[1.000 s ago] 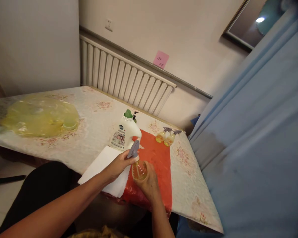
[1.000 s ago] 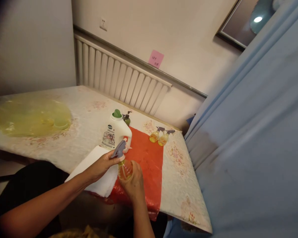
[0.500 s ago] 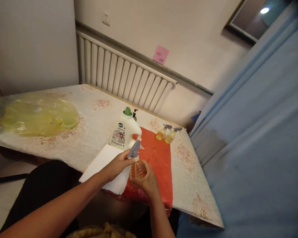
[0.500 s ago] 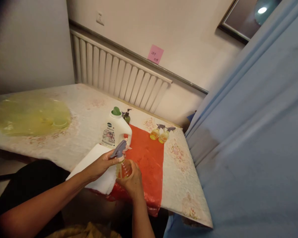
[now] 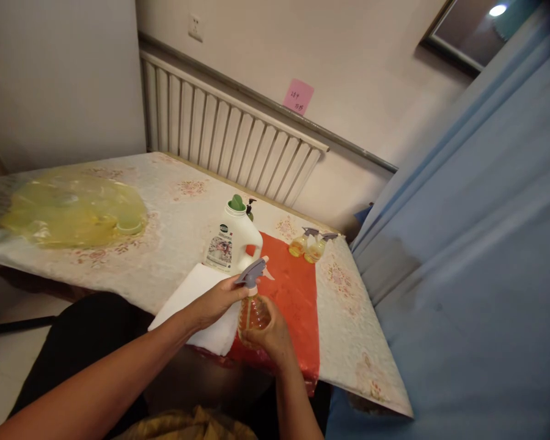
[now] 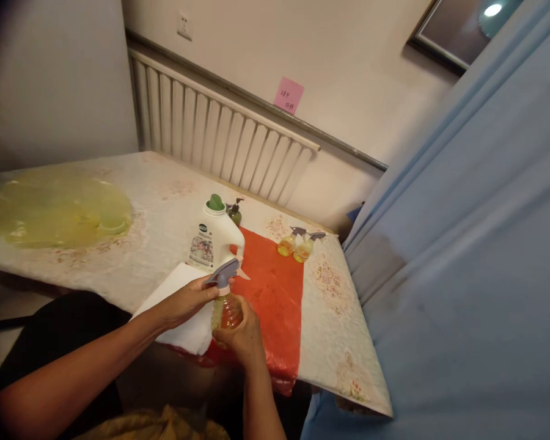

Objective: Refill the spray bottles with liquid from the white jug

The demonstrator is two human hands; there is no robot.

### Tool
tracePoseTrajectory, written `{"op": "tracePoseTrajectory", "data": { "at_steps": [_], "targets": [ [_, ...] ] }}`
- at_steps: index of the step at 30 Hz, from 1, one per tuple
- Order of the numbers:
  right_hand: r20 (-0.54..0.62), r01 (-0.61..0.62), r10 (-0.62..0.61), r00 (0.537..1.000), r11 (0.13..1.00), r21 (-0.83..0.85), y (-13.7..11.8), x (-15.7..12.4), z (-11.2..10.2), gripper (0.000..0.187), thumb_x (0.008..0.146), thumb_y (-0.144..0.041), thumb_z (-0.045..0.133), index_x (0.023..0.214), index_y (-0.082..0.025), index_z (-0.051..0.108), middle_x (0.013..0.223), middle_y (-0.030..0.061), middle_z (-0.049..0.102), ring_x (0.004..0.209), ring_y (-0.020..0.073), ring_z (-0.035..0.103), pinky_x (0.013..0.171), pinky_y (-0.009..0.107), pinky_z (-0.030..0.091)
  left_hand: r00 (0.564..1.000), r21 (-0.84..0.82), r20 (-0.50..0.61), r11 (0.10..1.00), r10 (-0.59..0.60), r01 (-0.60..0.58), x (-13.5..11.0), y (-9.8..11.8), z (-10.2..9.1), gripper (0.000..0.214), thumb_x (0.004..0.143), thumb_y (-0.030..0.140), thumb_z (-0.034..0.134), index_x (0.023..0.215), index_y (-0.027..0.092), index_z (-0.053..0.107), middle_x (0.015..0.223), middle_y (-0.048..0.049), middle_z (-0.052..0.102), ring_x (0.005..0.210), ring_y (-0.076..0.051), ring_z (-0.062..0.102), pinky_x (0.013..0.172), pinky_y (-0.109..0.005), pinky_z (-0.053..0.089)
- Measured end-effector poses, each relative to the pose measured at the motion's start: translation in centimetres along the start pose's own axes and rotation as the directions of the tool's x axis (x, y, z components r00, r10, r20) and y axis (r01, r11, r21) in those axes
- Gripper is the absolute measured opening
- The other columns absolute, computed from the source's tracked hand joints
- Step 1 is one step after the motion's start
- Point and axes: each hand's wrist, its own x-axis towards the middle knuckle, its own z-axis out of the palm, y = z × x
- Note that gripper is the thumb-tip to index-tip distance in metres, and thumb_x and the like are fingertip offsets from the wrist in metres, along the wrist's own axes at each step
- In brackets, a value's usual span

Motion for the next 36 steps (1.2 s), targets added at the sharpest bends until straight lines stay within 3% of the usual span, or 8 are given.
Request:
{"op": "tracePoseTrajectory", "data": {
  "at_steps": [10,21,27,29,33,36],
  "targets": [
    [0.008,-0.053,0.052,0.999,0.996,0.071,-0.8,-0.4,0.1,0.07,0.049,-0.012,0.078,0.116,-0.023,0.061,0.108,0.0015,0.071,0.099,0.0227,0.066,0.091,0.034,0.052,0.995,-0.003,-0.102,1.0,-0.007,0.007,0.0,0.2,0.5,0.037,0.075,0.029,0.077,0.108,0.019,0.066,0.102,-0.0014,0.069,0.096,-0.021,0.061,0.093,-0.033,0.042],
    [-0.01,-0.056,0.057,0.998,0.998,0.039,-0.1,-0.4,0.3,0.073,0.048,-0.015,0.079,0.118,-0.023,0.061,0.111,0.003,0.07,0.102,0.0244,0.066,0.092,0.037,0.052,0.993,-0.097,-0.114,0.995,-0.037,0.026,0.0,0.1,0.6,0.035,0.073,0.021,0.077,0.105,0.018,0.065,0.096,-0.0005,0.069,0.086,-0.016,0.061,0.081,-0.027,0.043],
    [0.029,-0.092,0.09,0.995,0.993,0.068,-1.1,-0.6,0.2,0.069,0.048,-0.014,0.077,0.115,-0.021,0.062,0.109,0.0034,0.071,0.102,0.0246,0.066,0.094,0.037,0.051,0.994,-0.092,-0.104,0.995,-0.033,0.023,-0.3,0.3,0.6,0.032,0.072,0.021,0.077,0.1,0.019,0.063,0.092,0.0011,0.066,0.082,-0.015,0.058,0.077,-0.026,0.042],
    [0.052,-0.098,0.093,0.994,0.99,0.101,-1.2,-0.6,0.2,0.07,0.048,-0.014,0.076,0.116,-0.021,0.062,0.109,0.0036,0.072,0.102,0.0247,0.066,0.095,0.038,0.05,0.997,-0.115,-0.066,0.993,-0.033,0.025,-0.3,0.8,0.6,0.031,0.073,0.021,0.077,0.101,0.019,0.064,0.097,-0.0006,0.067,0.087,-0.016,0.059,0.082,-0.028,0.042],
    [0.14,-0.084,0.051,0.989,0.968,0.237,-0.9,-0.7,0.2,0.067,0.05,-0.018,0.076,0.115,-0.022,0.064,0.107,0.002,0.073,0.102,0.0243,0.066,0.094,0.038,0.051,0.997,-0.202,0.065,0.978,-0.038,0.051,-0.4,1.4,0.6,0.039,0.076,0.017,0.075,0.112,0.02,0.064,0.129,-0.007,0.062,0.108,-0.02,0.058,0.096,-0.033,0.041],
    [0.166,-0.093,0.051,0.985,0.962,0.257,-0.8,-0.8,0.2,0.065,0.051,-0.02,0.077,0.115,-0.022,0.065,0.105,0.0016,0.073,0.1,0.0241,0.067,0.092,0.037,0.052,0.993,-0.234,0.101,0.969,-0.054,0.076,-0.4,1.4,0.3,0.045,0.076,0.017,0.076,0.119,0.021,0.064,0.136,-0.0092,0.059,0.11,-0.021,0.059,0.098,-0.034,0.041]
  ]
}}
